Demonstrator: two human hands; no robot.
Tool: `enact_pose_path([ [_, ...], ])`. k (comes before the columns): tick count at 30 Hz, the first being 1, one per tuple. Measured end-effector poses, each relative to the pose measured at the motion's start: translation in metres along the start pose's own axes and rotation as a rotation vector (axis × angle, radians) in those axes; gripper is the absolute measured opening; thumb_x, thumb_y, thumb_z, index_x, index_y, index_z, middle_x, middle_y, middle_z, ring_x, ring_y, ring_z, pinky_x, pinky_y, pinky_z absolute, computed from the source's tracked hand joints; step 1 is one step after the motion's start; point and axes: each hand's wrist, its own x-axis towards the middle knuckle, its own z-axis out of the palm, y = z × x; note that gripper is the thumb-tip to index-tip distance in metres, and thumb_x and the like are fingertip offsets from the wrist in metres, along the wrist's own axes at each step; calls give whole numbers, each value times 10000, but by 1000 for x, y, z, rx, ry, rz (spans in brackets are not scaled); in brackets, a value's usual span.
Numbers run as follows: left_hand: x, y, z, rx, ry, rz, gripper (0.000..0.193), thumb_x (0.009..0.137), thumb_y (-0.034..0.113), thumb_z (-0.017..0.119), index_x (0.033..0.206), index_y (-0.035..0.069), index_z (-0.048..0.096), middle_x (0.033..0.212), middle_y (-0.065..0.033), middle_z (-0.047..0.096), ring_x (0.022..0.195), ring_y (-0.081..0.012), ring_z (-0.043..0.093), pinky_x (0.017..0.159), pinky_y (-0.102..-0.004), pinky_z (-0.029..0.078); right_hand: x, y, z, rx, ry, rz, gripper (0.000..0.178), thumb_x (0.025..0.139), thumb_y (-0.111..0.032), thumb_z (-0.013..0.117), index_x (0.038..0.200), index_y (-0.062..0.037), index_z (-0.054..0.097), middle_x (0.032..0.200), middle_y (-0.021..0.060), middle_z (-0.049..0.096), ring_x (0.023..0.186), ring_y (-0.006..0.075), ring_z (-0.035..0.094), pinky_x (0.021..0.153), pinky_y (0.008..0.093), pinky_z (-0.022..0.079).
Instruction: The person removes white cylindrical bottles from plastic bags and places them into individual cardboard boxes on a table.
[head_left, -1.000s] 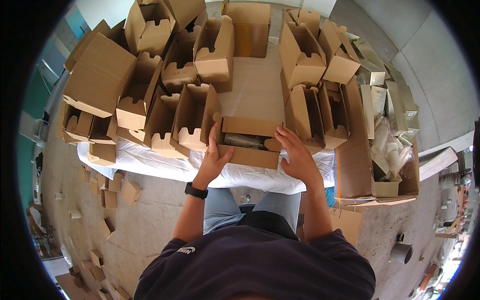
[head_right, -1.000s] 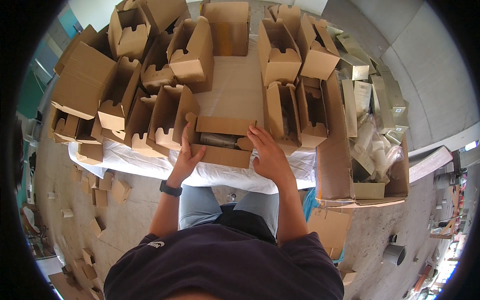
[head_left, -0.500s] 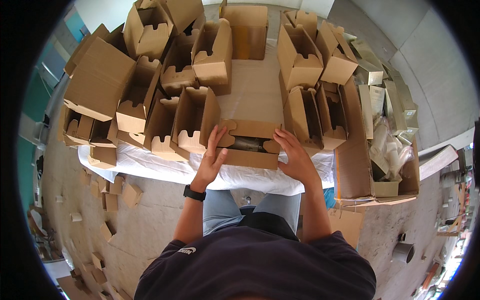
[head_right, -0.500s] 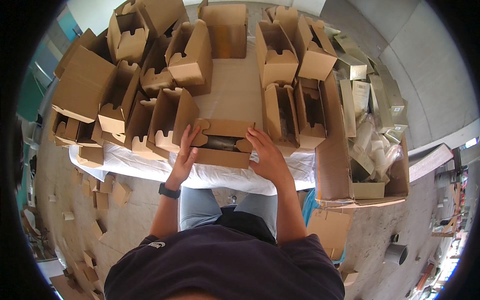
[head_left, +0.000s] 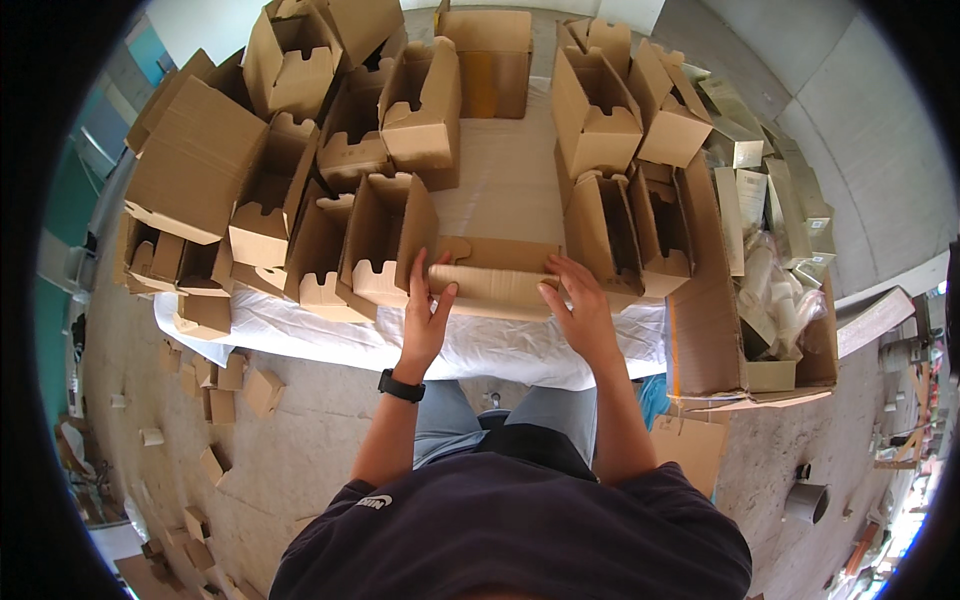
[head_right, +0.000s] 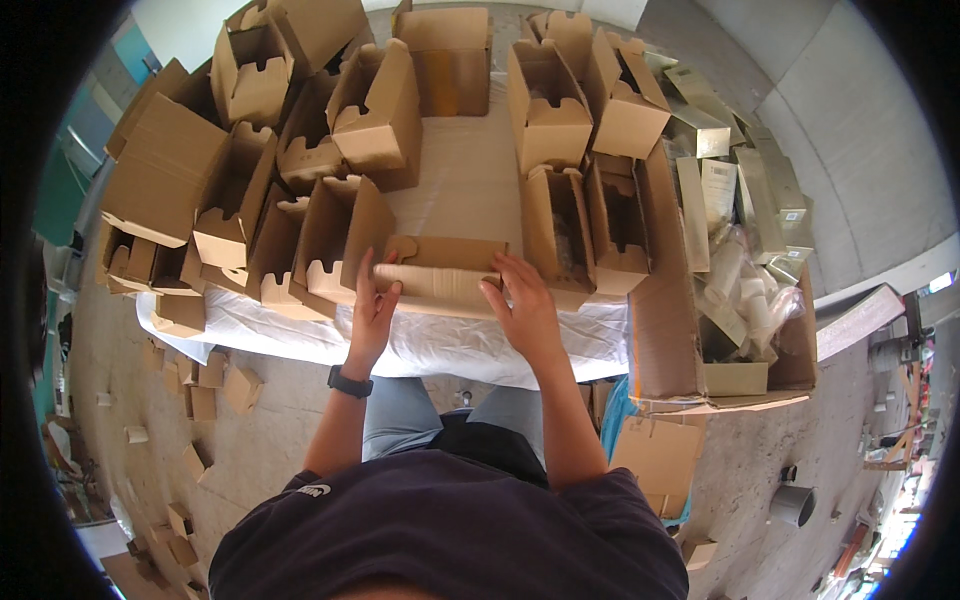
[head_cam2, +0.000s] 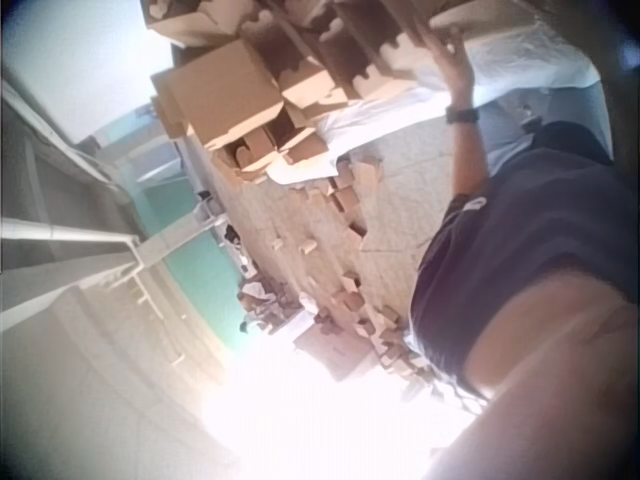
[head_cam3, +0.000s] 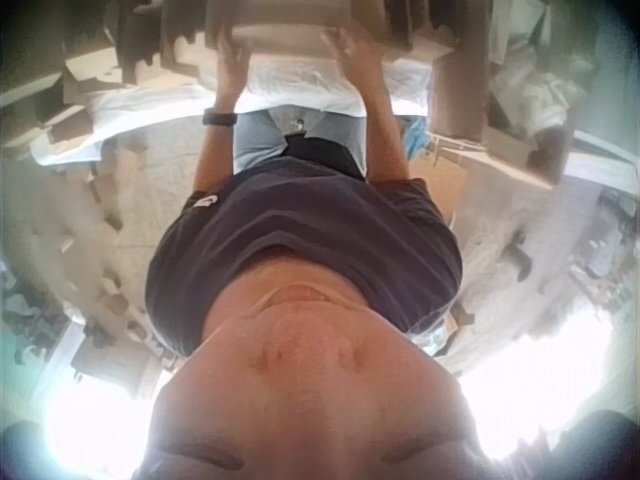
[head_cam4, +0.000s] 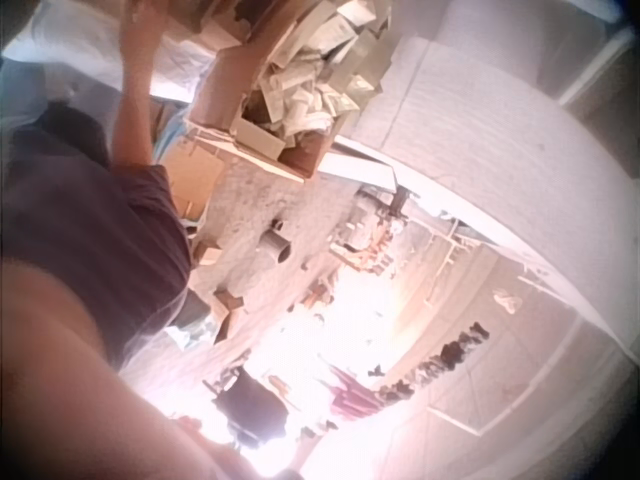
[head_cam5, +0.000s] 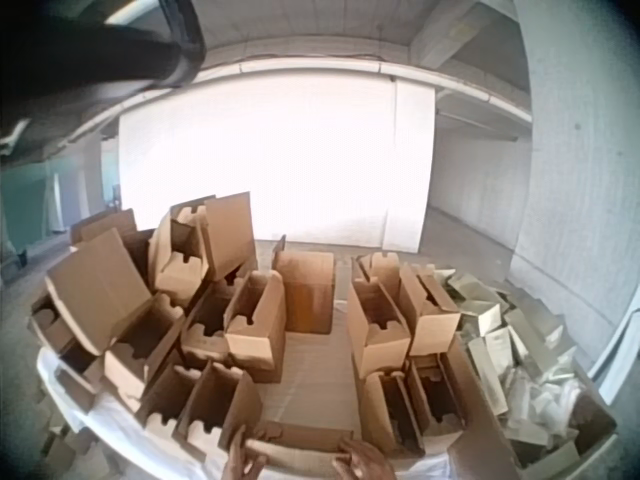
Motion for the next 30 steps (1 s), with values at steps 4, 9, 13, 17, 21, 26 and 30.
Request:
enact_pose_path([
  [4, 0, -9, 10, 144, 125, 108, 697, 940, 56, 563, 1504, 72, 154, 1468, -125, 401, 1286, -189, 441, 882, -259, 396, 3, -11, 15, 100, 168, 68, 380, 853, -118, 668, 1195, 13, 567, 1300, 197, 525, 1223, 363, 495, 980, 416, 434],
  [9, 2, -11, 15, 168, 144, 145, 723, 924, 47, 572, 1515, 112, 161, 1519, -124, 323, 1361, -216, 362, 853, -276, 408, 8, -7, 17, -269, 72, -235, 442, 824, -92, 655, 1245, -21, 541, 1368, 209, 451, 1278, 396, 419, 1045, 475, 358],
  [13, 0, -7, 16, 42, 92, 102, 642, 954, 36, 517, 1487, 9, 162, 1503, -226, 266, 1397, -300, 276, 1132, -372, 234, 17, -18, 15, -361, -136, -284, 584, 753, -226, 756, 1267, -70, 527, 1422, 217, 403, 1343, 396, 349, 1114, 488, 278],
  [17, -6, -19, 14, 46, 107, 104, 622, 986, 111, 500, 1489, 2, 152, 1510, -229, 254, 1395, -302, 278, 1131, -372, 233, 28, -22, 3, -355, -330, -231, 775, 654, -352, 823, 1308, -96, 498, 1457, 237, 350, 1372, 425, 292, 1127, 501, 249],
  [21, 0, -22, 12, -101, 80, 46, 663, 994, 153, 502, 1506, 22, 102, 1501, -217, 264, 1385, -279, 282, 1125, -376, 238, 39, -20, 3, -417, -395, -215, 966, 620, -393, 839, 1427, -129, 379, 1469, 249, 327, 1389, 432, 264, 1119, 532, 242],
  [26, -8, -13, 15, -127, 59, -9, 754, 973, 165, 542, 1515, 37, 34, 1548, -210, 158, 1422, -296, 221, 1146, -416, 200, 42, -16, 0, -431, -401, -229, 1025, 653, -415, 812, 1488, -146, 281, 1480, 244, 313, 1386, 419, 276, 1110, 561, 225],
  [30, -38, -69, 4, 91, 21, 169, 928, 897, 202, 653, 1503, -4, -18, 1553, -238, 111, 1436, -329, 185, 1160, -441, 166, 35, -7, 12, -399, -287, -309, 968, 642, -345, 798, 1465, -130, 333, 1451, 248, 352, 1351, 418, 319, 1099, 558, 228],
])
